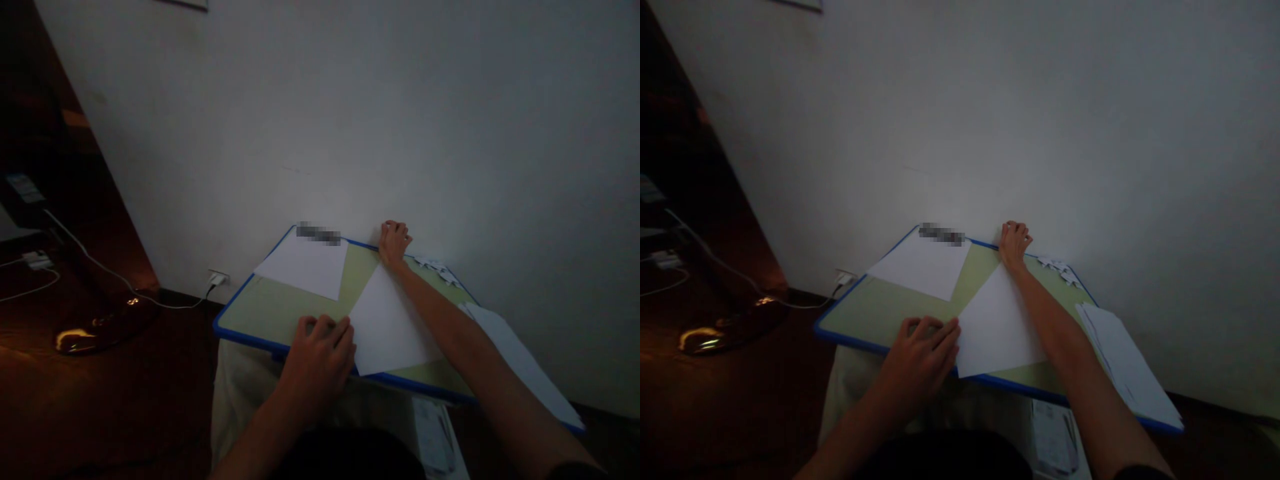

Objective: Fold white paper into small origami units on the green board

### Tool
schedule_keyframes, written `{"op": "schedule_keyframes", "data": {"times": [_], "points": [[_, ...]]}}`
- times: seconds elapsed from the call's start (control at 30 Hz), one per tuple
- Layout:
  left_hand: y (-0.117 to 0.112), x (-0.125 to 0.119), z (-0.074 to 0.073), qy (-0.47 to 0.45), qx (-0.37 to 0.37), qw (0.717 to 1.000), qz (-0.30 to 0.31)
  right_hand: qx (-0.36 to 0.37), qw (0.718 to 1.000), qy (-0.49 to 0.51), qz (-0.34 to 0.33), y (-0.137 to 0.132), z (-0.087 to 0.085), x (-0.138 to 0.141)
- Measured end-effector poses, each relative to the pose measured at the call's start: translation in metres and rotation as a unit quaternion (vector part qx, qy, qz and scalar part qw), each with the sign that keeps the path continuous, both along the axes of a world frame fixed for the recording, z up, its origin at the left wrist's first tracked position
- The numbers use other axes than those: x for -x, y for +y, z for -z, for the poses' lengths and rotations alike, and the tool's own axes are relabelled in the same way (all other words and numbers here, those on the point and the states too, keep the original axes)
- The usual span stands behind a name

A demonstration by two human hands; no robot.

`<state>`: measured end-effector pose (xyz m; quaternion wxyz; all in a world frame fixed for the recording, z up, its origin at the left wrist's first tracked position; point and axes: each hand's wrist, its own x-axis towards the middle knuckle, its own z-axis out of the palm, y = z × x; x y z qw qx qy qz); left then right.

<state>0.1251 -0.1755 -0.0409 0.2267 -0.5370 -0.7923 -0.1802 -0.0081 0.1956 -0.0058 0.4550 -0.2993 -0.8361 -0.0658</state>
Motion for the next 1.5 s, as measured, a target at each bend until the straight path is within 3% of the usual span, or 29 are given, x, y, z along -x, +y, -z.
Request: {"op": "schedule_keyframes", "data": {"times": [0.17,0.43,0.6,0.73,1.1,1.5], "points": [[-0.001,-0.003,-0.002,-0.016,-0.006,1.000,-0.008,0.075,0.979,-0.143,-0.125,0.009,-0.012,-0.032],[-0.002,-0.004,-0.005,-0.035,-0.018,0.999,-0.007,0.135,0.960,-0.183,-0.160,-0.007,0.021,-0.080],[-0.001,-0.002,-0.002,-0.031,-0.023,0.999,-0.006,0.237,0.949,-0.171,-0.120,-0.001,0.028,-0.077],[0.001,-0.001,-0.001,-0.034,-0.034,0.999,0.000,0.273,0.942,-0.185,-0.068,0.003,0.024,-0.069],[0.002,0.005,0.001,0.000,-0.083,0.996,0.028,0.309,0.935,-0.171,-0.007,0.007,0.021,-0.054],[0.002,0.012,0.007,-0.004,-0.110,0.992,0.055,0.317,0.938,-0.138,-0.010,0.000,0.022,-0.052]]}}
